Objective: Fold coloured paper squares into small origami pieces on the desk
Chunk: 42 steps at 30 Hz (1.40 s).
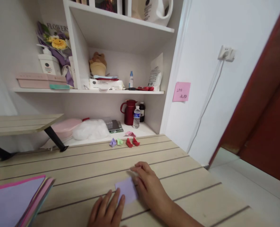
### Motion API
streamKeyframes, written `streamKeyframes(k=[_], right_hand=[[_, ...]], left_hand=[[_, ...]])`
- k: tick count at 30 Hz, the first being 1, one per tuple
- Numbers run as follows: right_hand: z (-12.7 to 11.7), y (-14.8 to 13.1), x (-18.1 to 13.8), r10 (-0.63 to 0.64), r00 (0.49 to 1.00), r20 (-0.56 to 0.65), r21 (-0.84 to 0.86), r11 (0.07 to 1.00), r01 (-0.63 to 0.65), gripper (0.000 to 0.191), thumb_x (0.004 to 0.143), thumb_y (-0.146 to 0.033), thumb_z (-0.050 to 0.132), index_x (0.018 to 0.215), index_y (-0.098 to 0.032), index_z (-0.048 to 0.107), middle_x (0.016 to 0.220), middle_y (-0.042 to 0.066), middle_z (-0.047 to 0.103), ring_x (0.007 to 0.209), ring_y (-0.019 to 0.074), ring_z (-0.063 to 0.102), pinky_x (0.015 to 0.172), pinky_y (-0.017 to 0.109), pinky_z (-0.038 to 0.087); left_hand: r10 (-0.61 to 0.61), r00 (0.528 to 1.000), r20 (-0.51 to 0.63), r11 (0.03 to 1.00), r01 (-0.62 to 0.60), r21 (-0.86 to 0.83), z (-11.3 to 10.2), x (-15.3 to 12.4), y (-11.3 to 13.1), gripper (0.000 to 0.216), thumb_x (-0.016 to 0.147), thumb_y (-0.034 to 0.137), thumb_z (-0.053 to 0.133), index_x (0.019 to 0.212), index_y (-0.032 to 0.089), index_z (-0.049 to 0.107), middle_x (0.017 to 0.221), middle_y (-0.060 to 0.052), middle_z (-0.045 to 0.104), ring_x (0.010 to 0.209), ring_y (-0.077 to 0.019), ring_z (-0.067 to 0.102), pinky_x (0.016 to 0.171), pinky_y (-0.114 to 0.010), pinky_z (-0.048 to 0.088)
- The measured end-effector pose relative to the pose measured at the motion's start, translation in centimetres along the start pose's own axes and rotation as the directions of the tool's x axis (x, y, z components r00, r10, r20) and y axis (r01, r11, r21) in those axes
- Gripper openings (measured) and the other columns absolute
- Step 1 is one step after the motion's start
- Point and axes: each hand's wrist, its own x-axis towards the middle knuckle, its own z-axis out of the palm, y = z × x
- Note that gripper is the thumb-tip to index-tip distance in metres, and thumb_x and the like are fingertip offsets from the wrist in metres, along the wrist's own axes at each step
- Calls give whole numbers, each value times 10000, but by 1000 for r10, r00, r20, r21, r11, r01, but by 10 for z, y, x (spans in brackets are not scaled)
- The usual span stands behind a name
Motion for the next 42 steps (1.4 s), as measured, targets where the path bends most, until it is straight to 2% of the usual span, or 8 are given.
streamKeyframes(k=[4, 7, 10, 19, 24, 34, 38, 42], right_hand=[[-11, -13, -42, -153, 965, 214, -187, 963, 195, 521, 1015, -370, 427, 1517, -246, 366, 1549, 114, 410, 1439, 295, 339, 1178, 517, 253], [-16, -19, -64, -169, 888, 427, -191, 943, 272, 668, 1006, -513, 428, 1578, -280, 174, 1603, 89, 304, 1492, 316, 222, 1198, 564, 156], [-17, -22, -72, -141, 882, 449, -211, 943, 258, 678, 1004, -566, 390, 1578, -290, 160, 1604, 86, 289, 1489, 320, 229, 1195, 574, 135], [-10, -38, -62, -107, 927, 358, -362, 900, 244, 627, 969, -640, 383, 1474, -275, 446, 1426, 144, 547, 1336, 407, 427, 1054, 636, 316], [-18, -25, -65, -147, 917, 372, -262, 931, 255, 500, 1012, -495, 417, 1471, -298, 446, 1518, 47, 471, 1404, 311, 389, 1140, 539, 288], [-13, -19, -60, -34, 983, 180, -205, 976, 72, 298, 987, -313, 462, 1079, -230, 733, 1214, 77, 717, 1154, 271, 621, 1019, 430, 415], [-18, -14, -42, 52, 988, 146, -159, 987, -28, 322, 986, -340, 438, 907, -233, 731, 881, 39, 756, 835, 218, 674, 787, 328, 483], [-14, -4, -14, 163, 980, 115, -105, 983, -151, 304, 955, -312, 466, 1190, -245, 647, 968, 28, 713, 770, 178, 645, 708, 283, 472]], left_hand=[[53, 961, 273, 992, -18, -127, -38, 18, -1, 492, 864, 454, 593, 1293, 214, 619, 1387, -76, 587, 1219, -336, 601, 945, -517, 516], [15, 860, 511, 977, 96, -191, -59, 30, -2, 520, 894, 410, 558, 1376, 214, 548, 1483, -76, 468, 1334, -352, 496, 1045, -574, 454], [70, 778, 625, 957, 123, -261, -72, 35, -8, 579, 928, 451, 492, 1447, 196, 454, 1529, -79, 392, 1410, -343, 392, 1112, -595, 374], [99, 759, 644, 943, 136, -305, -77, 32, -19, 514, 943, 399, 484, 1439, 268, 459, 1518, -46, 438, 1432, -300, 367, 1135, -575, 336], [101, 764, 637, 934, 148, -326, -79, 33, -23, 469, 959, 363, 449, 1425, 310, 470, 1511, -12, 448, 1416, -277, 397, 1129, -560, 352], [52, 800, 598, 909, 211, -361, -83, 28, -20, 463, 926, 364, 523, 1384, 295, 520, 1479, -17, 509, 1405, -259, 419, 1156, -528, 312], [-76, 826, 558, 911, 285, -297, -80, 27, -21, 441, 970, 286, 430, 1405, 235, 489, 1427, -61, 573, 1324, -202, 511, 1145, -462, 340], [-231, 815, 531, 902, 384, -198, -76, 26, -22, 466, 946, 115, 325, 1349, 166, 553, 1413, -134, 570, 1286, -245, 541, 1076, -483, 411]])
